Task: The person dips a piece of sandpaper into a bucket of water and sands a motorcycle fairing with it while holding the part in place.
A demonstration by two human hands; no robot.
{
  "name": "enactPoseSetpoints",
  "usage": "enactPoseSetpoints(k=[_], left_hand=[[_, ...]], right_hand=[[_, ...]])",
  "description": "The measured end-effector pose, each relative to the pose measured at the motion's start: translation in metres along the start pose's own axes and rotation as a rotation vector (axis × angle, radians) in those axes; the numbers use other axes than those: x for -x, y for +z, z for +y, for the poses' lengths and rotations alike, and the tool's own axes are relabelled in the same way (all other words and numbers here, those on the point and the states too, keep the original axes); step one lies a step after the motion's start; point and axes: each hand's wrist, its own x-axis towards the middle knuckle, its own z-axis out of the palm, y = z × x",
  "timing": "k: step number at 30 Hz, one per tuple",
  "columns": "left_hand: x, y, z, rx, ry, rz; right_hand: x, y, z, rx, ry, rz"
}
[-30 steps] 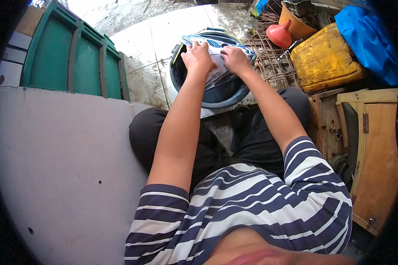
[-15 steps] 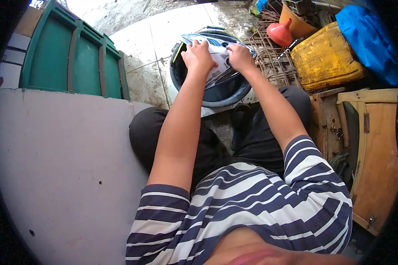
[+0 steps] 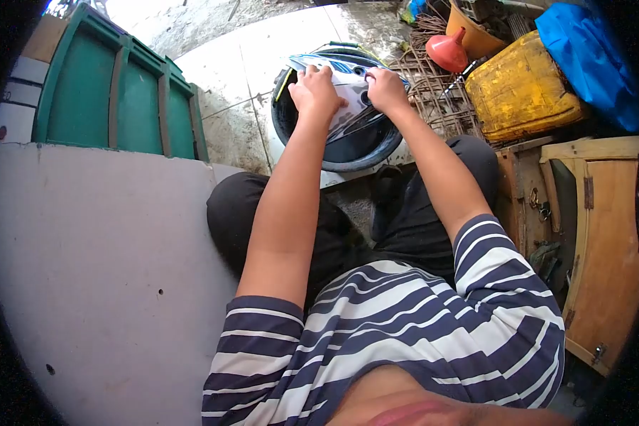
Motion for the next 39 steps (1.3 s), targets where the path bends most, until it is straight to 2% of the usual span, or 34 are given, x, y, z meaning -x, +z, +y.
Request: enactPoseSetpoints(k=[4,8,11,16,20,24,27,31,32,35,39], left_hand=[[-0.002,-0.004,0.004,-0.011,-0.003,-0.041],[0.002,0.001,-0.001,-0.008,0.010,0.029],[0.000,-0.004,0.000,-0.005,0.006,-0.021],[0.001,0.002,-0.002,0.029,0.009,0.029],[-0.006,0.004,-0.003,0.025,0.006,-0.021],[-0.003,0.010,-0.003,0.010,0.003,0.024],[-0.004,0.001,0.000,-0.001,-0.008,-0.036],[0.001,0.002,-0.001,0.044,0.007,-0.001],[0.001,0.002,-0.001,0.033,-0.007,-0.002],[-0.002,-0.004,0.002,0.006,-0.019,-0.054],[0.000,0.000,-0.001,0.053,0.013,-0.001]], right_hand=[[0.002,0.009,-0.014,0.026,-0.035,-0.109],[-0.002,0.000,-0.004,-0.026,0.070,-0.031],[0.001,0.002,-0.017,0.030,-0.039,-0.148],[0.000,-0.008,-0.010,0.012,-0.007,-0.076],[0.006,0.004,-0.013,-0.008,-0.141,-0.089],[-0.001,0.001,0.008,-0.031,-0.046,-0.007],[0.004,0.005,-0.006,-0.029,-0.173,-0.116],[-0.002,-0.004,0.006,-0.013,-0.057,-0.050],[-0.002,0.001,0.009,-0.022,-0.085,-0.018],[0.007,0.005,-0.010,-0.027,-0.156,-0.123],[0.000,-0.002,0.007,-0.035,-0.083,-0.007]])
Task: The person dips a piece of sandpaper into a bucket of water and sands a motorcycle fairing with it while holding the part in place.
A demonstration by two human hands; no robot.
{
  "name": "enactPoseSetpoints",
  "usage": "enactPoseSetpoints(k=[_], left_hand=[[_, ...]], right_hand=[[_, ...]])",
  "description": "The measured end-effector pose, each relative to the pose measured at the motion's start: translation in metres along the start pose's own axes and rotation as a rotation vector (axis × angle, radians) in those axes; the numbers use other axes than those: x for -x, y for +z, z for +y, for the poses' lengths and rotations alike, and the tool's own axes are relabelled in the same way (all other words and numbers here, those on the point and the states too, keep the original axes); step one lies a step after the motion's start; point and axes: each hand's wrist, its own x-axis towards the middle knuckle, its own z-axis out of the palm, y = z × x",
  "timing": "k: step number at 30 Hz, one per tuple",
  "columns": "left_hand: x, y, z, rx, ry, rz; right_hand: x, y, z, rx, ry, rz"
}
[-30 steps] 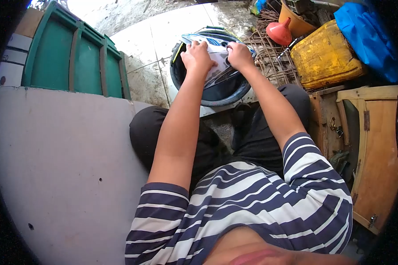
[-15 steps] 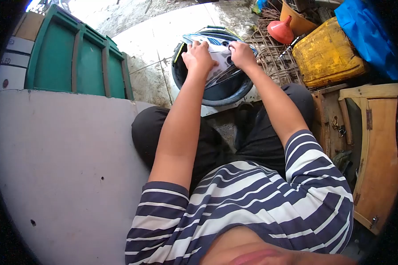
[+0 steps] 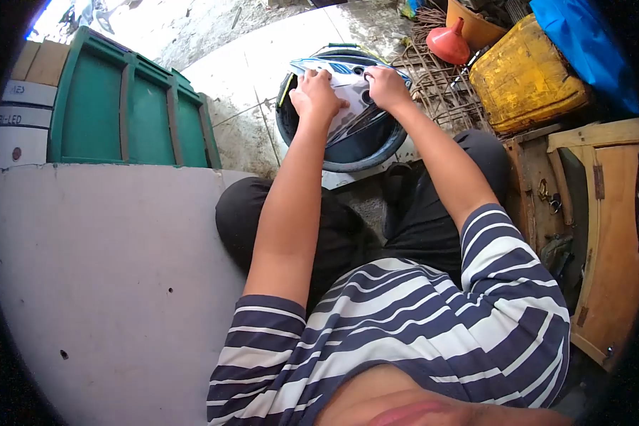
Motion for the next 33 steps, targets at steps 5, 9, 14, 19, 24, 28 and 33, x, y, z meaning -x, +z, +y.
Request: enactPoseSetpoints(k=[5,9,14,19,24,28,33], left_hand=[[-0.010,0.004,0.000,-0.027,-0.008,-0.045],[-0.004,0.002,0.000,-0.003,-0.020,-0.011],[-0.005,-0.004,0.005,-0.020,-0.028,-0.046],[-0.004,-0.008,0.004,-0.021,-0.025,-0.050],[-0.001,-0.011,0.007,-0.001,-0.031,-0.038],[-0.004,-0.009,0.005,-0.002,-0.016,-0.042],[-0.001,-0.010,0.005,0.002,-0.030,-0.046]], right_hand=[[0.008,0.001,-0.018,0.029,-0.022,-0.121],[0.004,0.004,-0.005,0.022,0.043,-0.044],[0.004,0.001,0.001,0.023,0.016,-0.077],[0.008,0.007,-0.015,0.030,-0.015,-0.085],[0.004,-0.005,-0.010,0.027,0.041,-0.071],[0.007,0.002,-0.016,0.022,0.003,-0.110],[0.003,0.001,-0.010,0.039,0.045,-0.100]])
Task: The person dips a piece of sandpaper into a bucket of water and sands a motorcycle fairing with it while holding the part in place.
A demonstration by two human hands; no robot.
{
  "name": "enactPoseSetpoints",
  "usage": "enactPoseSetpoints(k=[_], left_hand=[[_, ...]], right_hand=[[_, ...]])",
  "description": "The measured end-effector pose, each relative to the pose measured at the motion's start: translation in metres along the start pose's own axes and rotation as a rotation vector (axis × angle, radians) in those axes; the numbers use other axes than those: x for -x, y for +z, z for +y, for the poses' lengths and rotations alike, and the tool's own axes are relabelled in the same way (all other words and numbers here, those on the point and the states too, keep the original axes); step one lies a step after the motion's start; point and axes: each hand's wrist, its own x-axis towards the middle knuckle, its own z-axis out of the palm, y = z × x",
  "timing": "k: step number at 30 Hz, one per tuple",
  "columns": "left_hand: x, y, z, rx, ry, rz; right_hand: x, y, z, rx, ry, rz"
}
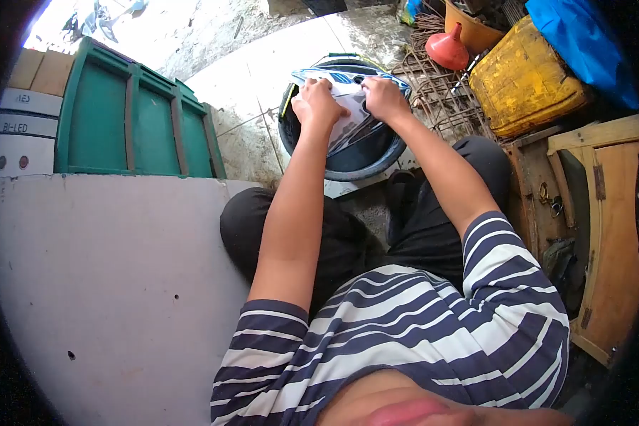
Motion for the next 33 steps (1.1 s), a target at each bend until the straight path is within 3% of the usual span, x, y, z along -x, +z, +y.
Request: enactPoseSetpoints(k=[2,6,12,15,20,21,23,28,33], left_hand=[[-0.006,0.001,0.000,0.005,0.010,-0.001],[-0.006,0.008,-0.003,0.005,0.041,0.061],[-0.003,0.008,-0.004,0.021,0.039,0.041],[0.002,0.010,-0.005,0.034,0.049,0.063],[0.001,0.008,-0.003,0.032,0.042,0.043],[0.003,0.009,-0.004,0.023,0.040,0.046],[0.003,0.008,-0.004,0.013,0.037,0.050],[0.001,0.008,-0.001,-0.044,0.044,0.008],[0.005,0.010,-0.002,-0.048,0.043,0.055]], right_hand=[[0.001,0.002,-0.008,-0.039,-0.090,-0.018],[-0.002,-0.005,-0.002,-0.015,0.054,0.023],[-0.003,-0.002,-0.009,-0.009,-0.019,-0.060],[-0.009,-0.007,0.005,0.007,0.124,-0.026],[-0.001,0.005,-0.010,-0.010,-0.104,-0.059],[-0.002,-0.006,-0.015,-0.019,0.050,-0.113],[-0.004,-0.015,-0.003,0.018,0.127,-0.026],[-0.001,0.000,-0.012,0.023,0.005,-0.057],[-0.007,-0.013,-0.012,0.018,0.124,-0.024]])
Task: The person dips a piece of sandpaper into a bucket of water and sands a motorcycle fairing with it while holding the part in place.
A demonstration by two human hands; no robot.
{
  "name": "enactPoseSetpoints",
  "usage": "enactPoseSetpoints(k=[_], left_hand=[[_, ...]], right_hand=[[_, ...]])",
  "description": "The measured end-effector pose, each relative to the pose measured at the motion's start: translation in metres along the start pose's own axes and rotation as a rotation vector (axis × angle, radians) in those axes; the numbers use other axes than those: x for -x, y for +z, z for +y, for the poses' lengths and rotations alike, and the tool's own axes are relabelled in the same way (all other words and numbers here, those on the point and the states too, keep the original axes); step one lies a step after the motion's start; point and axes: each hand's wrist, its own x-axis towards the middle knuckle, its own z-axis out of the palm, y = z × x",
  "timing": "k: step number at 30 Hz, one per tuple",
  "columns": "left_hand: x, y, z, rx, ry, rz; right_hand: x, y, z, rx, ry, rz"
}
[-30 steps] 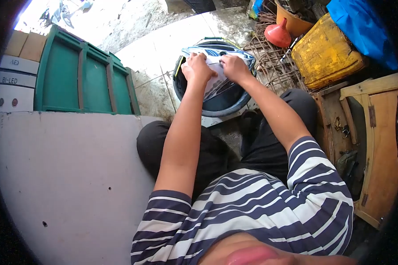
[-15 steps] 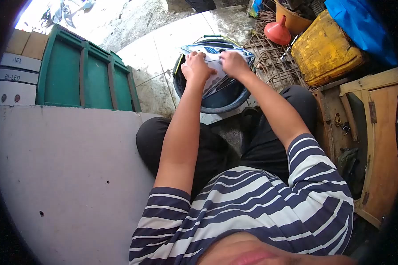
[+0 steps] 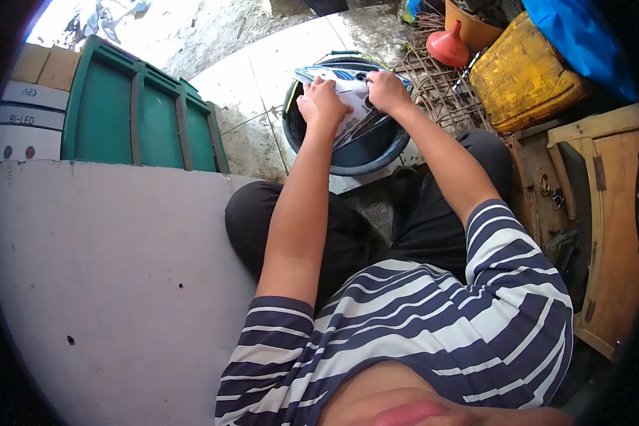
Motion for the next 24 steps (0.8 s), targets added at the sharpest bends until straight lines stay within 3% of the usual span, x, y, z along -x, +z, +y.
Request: enactPoseSetpoints(k=[3,7,12,17,21,22,24], left_hand=[[-0.005,-0.004,0.004,-0.016,-0.016,-0.051],[-0.004,0.000,0.003,-0.022,-0.003,-0.022],[-0.009,-0.003,0.003,-0.005,-0.015,-0.078],[-0.005,-0.002,0.003,-0.002,-0.015,-0.038],[-0.006,-0.008,0.006,0.002,-0.030,-0.077],[-0.009,-0.009,0.006,0.004,-0.025,-0.063],[-0.005,-0.004,0.004,0.008,-0.023,-0.059]], right_hand=[[0.003,0.005,-0.009,-0.021,-0.144,-0.017],[0.001,-0.001,0.007,0.009,0.019,0.022],[0.009,0.002,-0.006,0.026,-0.088,-0.082],[-0.003,-0.004,0.013,0.066,0.061,-0.034],[0.009,0.012,0.004,0.017,-0.093,-0.081],[0.014,0.016,-0.003,0.036,-0.146,-0.004],[0.015,0.005,-0.003,0.026,-0.030,-0.011]])
